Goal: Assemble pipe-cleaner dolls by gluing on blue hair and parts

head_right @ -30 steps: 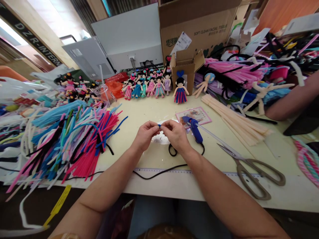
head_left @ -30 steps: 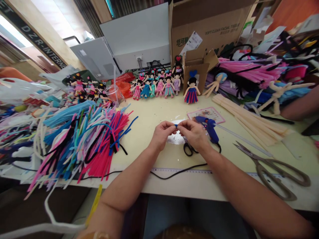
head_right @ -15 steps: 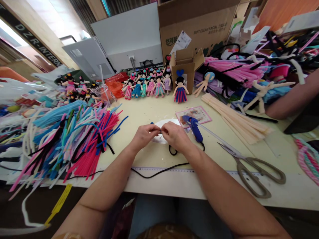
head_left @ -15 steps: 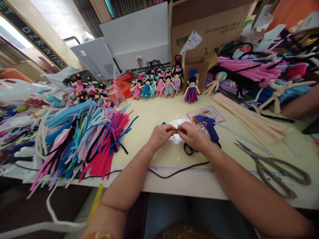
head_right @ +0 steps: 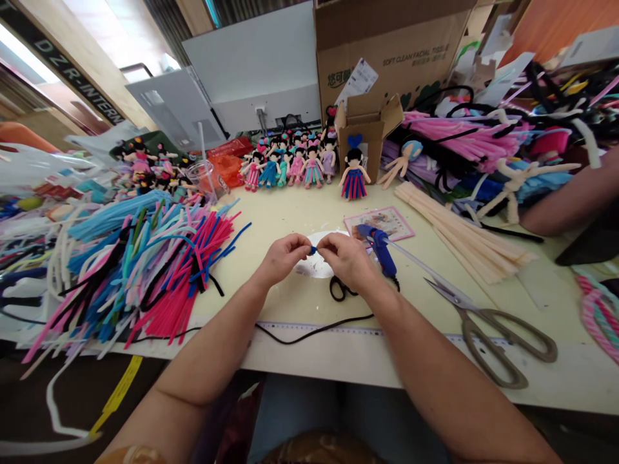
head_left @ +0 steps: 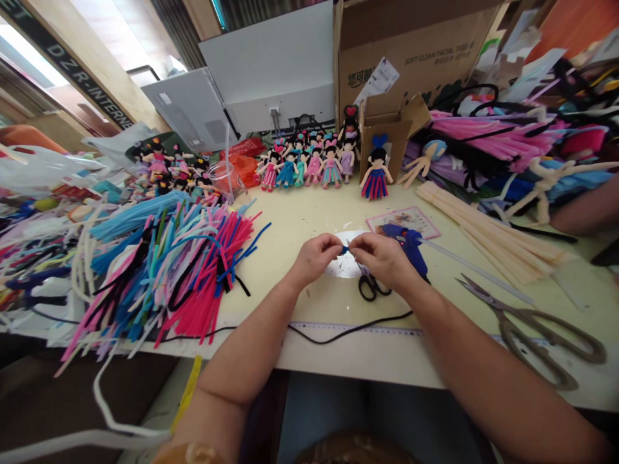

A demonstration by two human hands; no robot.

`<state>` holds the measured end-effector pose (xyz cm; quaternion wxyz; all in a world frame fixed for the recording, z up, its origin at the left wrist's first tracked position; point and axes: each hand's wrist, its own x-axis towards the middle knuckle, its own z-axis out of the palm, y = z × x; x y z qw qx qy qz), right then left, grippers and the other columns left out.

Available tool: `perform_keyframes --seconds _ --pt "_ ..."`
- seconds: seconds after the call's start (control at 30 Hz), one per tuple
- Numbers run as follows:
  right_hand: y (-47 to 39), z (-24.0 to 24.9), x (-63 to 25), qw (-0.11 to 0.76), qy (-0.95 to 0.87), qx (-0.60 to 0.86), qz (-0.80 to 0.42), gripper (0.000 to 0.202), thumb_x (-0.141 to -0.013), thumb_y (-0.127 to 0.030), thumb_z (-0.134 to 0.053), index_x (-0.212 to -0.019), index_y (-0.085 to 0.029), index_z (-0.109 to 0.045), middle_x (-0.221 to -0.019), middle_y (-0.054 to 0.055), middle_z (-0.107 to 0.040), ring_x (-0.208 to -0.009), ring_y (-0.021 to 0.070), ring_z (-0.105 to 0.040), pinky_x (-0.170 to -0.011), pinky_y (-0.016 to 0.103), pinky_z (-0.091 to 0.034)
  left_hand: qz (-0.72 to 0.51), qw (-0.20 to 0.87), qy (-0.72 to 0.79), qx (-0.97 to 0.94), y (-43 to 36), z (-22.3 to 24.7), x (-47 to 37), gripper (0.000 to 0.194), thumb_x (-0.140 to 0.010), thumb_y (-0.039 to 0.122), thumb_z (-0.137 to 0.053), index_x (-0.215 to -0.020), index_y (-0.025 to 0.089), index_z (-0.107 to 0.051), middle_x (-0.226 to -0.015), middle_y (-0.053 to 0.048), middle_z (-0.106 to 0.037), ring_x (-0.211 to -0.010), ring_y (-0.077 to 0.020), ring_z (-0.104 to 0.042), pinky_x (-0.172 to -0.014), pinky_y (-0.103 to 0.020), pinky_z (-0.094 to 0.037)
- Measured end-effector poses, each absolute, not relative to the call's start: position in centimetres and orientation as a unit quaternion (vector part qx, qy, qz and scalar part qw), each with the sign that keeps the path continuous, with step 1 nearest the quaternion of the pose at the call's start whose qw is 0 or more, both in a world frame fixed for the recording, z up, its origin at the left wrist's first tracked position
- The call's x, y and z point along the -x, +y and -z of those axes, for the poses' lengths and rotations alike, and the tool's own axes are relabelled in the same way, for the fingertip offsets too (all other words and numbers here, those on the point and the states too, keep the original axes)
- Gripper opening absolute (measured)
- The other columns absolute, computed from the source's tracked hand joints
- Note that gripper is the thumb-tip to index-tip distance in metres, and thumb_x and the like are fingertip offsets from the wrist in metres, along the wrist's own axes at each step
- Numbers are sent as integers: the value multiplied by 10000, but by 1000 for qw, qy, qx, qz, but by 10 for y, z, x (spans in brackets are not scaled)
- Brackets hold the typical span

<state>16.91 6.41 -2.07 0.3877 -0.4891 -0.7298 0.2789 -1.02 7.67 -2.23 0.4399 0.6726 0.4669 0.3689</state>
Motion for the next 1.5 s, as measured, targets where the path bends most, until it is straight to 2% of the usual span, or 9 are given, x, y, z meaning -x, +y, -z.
perform_keyframes --seconds 0.2,0.33,0.53,0.77,0.87,1.03,1.23,1.33,1.5 --pt "64 21 -160 452 -615 472 -441 143 -726 -324 -596 -732 -181 -593 -631 -16 -585 -544 109 -507 -512 241 -414 -438 549 442 -558 75 21 0 142 -705 285 -626 -745 150 -603 -678 5 -593 -632 -90 -509 -632 -238 -411" --pt "63 22 -154 481 -572 459 -481 147 -709 -327 -608 -720 -188 -564 -637 -25 -571 -553 104 -522 -517 235 -452 -455 580 447 -506 75 24 -3 196 -679 329 -663 -732 149 -607 -649 12 -572 -595 -76 -476 -595 -227 -385" --pt "63 31 -152 494 -587 461 -445 115 -750 -307 -590 -751 -192 -590 -636 -20 -586 -573 118 -550 -547 245 -468 -455 635 449 -433 74 25 -5 258 -622 347 -719 -728 151 -590 -588 39 -530 -513 -50 -436 -516 -208 -331" --pt "59 27 -153 475 -657 498 -308 131 -785 -303 -586 -778 -192 -656 -751 29 -681 -674 152 -594 -623 273 -453 -464 646 444 -413 73 25 -5 266 -620 325 -737 -735 144 -580 -588 30 -583 -503 -46 -488 -518 -196 -359" --pt "60 24 -156 456 -671 507 -293 125 -789 -272 -568 -749 -189 -652 -692 13 -663 -629 140 -571 -603 263 -423 -447 639 450 -436 73 23 -4 258 -641 317 -729 -758 143 -578 -633 4 -632 -536 -63 -544 -552 -205 -404" --pt "61 22 -162 401 -723 511 -235 111 -775 -210 -553 -704 -192 -637 -650 -1 -638 -608 132 -546 -585 253 -374 -400 582 441 -555 71 18 2 229 -722 269 -651 -911 145 -615 -691 -20 -669 -627 -117 -626 -654 -265 -490" --pt "60 19 -165 344 -778 490 -190 125 -782 -163 -527 -717 -179 -632 -707 23 -645 -672 138 -545 -635 261 -367 -327 416 481 -699 67 16 7 77 -763 206 -594 -813 176 -644 -735 6 -673 -659 -112 -639 -665 -239 -483" --pt "61 16 -166 352 -746 505 -254 100 -765 -210 -568 -703 -179 -640 -659 11 -630 -642 130 -540 -611 252 -374 -328 396 475 -714 68 17 9 59 -772 204 -588 -793 177 -636 -701 16 -663 -652 -110 -637 -650 -229 -482" --pt "64 12 -168 358 -613 495 -502 192 -744 -342 -594 -714 -155 -627 -580 -7 -587 -527 107 -528 -512 230 -403 -358 447 447 -688 71 20 10 84 -776 237 -600 -795 162 -634 -717 -2 -668 -647 -113 -632 -645 -237 -497"
